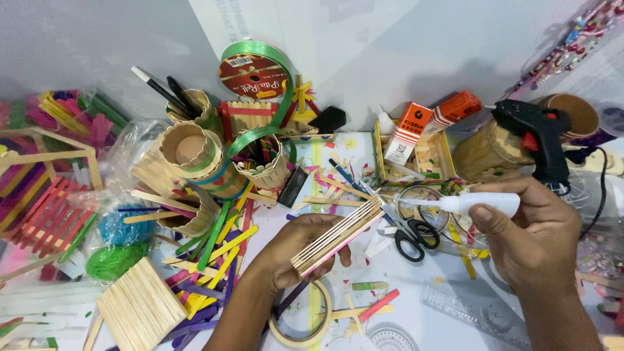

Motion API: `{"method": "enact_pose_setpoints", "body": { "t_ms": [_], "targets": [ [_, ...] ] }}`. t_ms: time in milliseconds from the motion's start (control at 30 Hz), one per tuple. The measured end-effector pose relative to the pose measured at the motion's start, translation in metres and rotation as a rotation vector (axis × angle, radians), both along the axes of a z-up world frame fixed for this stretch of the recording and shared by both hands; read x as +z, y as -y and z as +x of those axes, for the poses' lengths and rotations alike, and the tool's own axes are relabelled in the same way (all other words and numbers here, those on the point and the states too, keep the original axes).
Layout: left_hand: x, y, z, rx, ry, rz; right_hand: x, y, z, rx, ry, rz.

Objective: Assembling a decorative frame using popsicle sticks, glue, and scissors for trimming.

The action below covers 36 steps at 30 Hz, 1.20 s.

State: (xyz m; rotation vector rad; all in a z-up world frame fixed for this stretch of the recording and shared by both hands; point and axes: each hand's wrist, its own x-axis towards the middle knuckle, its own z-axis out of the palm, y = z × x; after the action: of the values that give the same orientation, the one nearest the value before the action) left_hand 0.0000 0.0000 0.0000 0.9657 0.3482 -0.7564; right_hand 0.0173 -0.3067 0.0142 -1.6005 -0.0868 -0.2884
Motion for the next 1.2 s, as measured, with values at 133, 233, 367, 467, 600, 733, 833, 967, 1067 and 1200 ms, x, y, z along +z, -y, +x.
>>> {"method": "enact_pose_setpoints", "body": {
  "t_ms": [133,233,367,467,600,733,833,967,1067,1200],
  "targets": [
    [-0.007,-0.002,0.0,-0.015,0.022,-0.043,0.003,0.001,-0.001,0.008,0.001,-0.035],
    [-0.006,-0.002,0.001,-0.003,0.019,-0.061,0.003,0.001,0.0,0.01,0.007,-0.033],
    [-0.004,-0.002,0.001,-0.004,0.001,-0.027,0.001,0.001,0.0,0.014,0.004,0.007],
    [-0.003,-0.001,0.001,-0.003,0.0,-0.025,0.0,0.003,0.0,0.026,-0.006,0.047],
    [-0.006,-0.001,0.001,-0.017,0.023,-0.081,0.002,0.001,0.0,0.053,0.017,0.032],
    [-0.01,-0.002,0.002,-0.016,0.002,-0.103,0.005,-0.001,0.0,0.046,0.026,-0.02],
    [-0.009,-0.002,0.001,-0.022,0.032,-0.092,0.005,-0.002,0.0,0.07,0.046,0.003],
    [-0.013,-0.003,0.002,-0.009,-0.003,-0.117,0.009,-0.003,-0.002,0.012,0.005,-0.051],
    [-0.014,-0.002,0.002,-0.008,-0.025,-0.163,0.006,-0.001,-0.002,0.012,0.004,-0.028],
    [-0.011,-0.003,0.002,-0.009,-0.003,-0.142,0.006,-0.001,-0.002,-0.023,-0.003,-0.079]
  ]
}}
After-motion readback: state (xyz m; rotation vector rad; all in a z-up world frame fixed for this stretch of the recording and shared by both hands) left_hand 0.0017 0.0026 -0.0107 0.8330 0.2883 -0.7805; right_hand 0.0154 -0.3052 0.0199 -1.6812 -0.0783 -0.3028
